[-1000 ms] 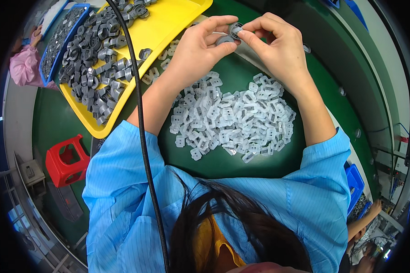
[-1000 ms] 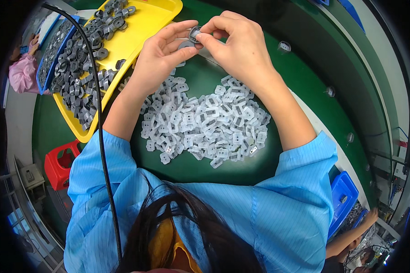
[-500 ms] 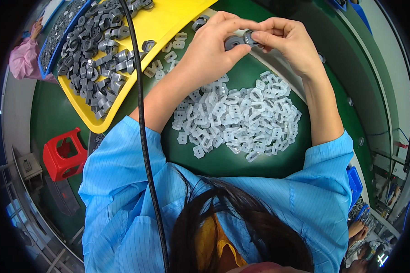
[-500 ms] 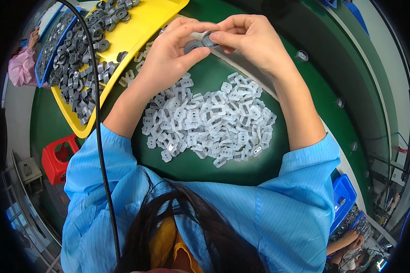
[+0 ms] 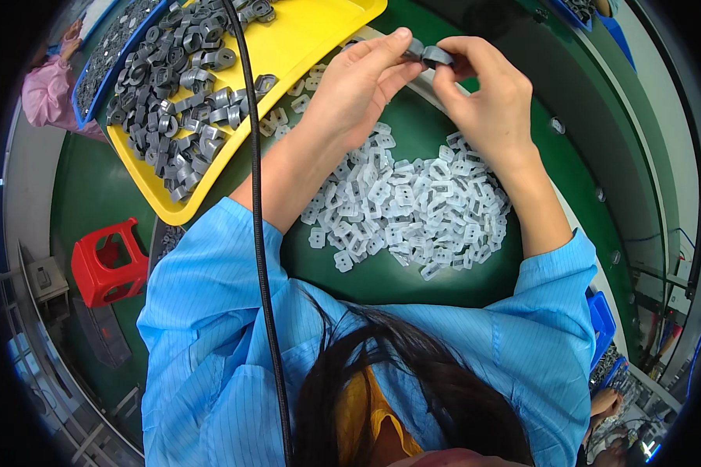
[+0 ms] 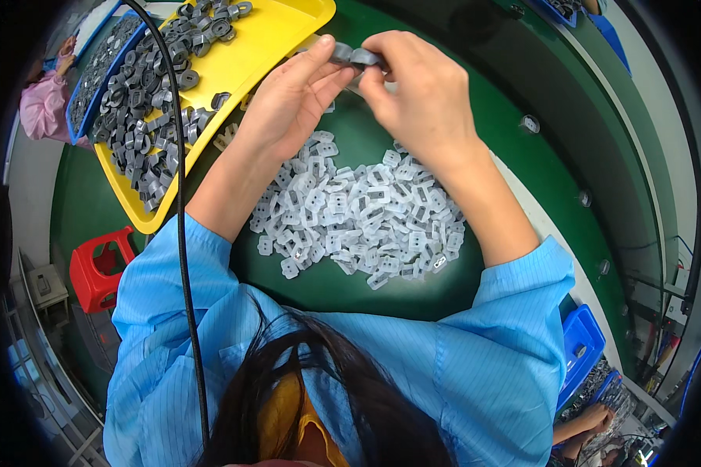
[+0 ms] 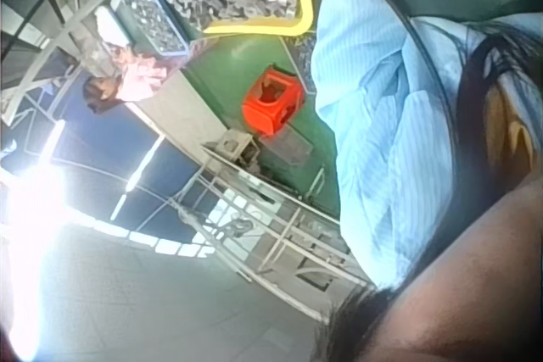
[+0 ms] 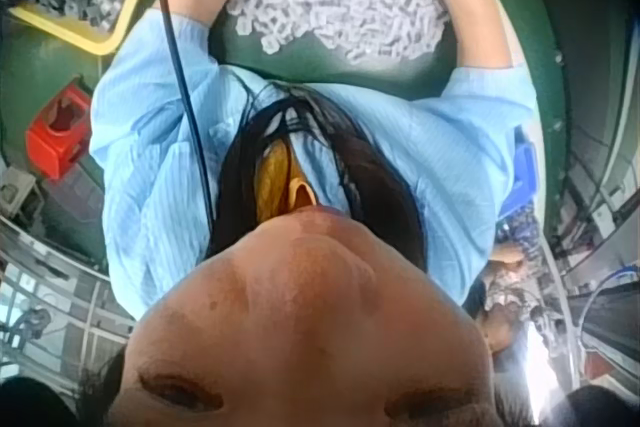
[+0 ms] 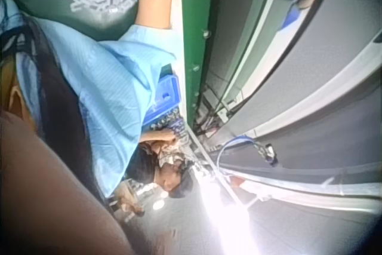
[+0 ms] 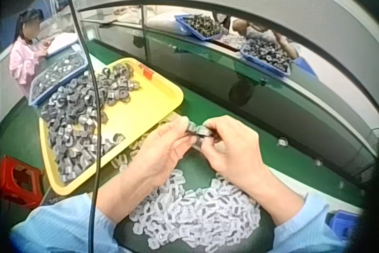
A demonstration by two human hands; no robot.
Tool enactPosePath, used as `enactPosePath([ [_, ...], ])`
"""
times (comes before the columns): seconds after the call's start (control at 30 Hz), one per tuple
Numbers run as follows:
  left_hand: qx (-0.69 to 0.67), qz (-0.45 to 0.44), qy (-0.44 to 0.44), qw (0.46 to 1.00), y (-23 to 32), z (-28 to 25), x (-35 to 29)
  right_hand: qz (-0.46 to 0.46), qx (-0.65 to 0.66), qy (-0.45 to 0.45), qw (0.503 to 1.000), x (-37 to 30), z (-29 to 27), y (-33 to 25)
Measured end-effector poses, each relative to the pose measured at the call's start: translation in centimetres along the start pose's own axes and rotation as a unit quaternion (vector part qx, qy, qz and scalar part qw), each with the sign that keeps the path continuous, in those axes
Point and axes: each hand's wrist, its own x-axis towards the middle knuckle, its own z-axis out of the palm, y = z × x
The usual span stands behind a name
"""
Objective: The person assembles grey plastic housing components by hand, inserting white plastic pieces into them.
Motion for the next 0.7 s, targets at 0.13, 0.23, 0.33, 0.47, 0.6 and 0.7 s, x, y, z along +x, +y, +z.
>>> enactPosePath([
  [0.13,0.001,0.012,0.027,1.0,0.4,0.0,0.1,-0.038,0.034,-0.015,0.999,0.2,0.3,-0.3],
  [0.23,0.077,0.051,0.023,0.995,0.9,-0.1,0.0,0.255,0.284,-0.066,0.922,0.2,0.5,1.7],
  [0.33,0.137,0.072,0.006,0.988,1.3,-1.1,0.5,0.351,0.263,-0.077,0.895,0.1,0.3,5.5],
  [0.47,0.048,0.02,0.074,0.996,2.2,-0.4,0.8,0.245,-0.014,-0.062,0.967,-1.1,0.5,8.7],
  [0.6,0.023,0.02,0.048,0.998,2.5,-1.5,1.0,0.092,0.065,-0.126,0.986,-0.1,0.4,5.3],
  [0.7,0.011,0.019,0.019,1.0,2.7,-2.0,0.8,0.012,0.141,-0.243,0.96,-0.4,1.5,2.2],
])
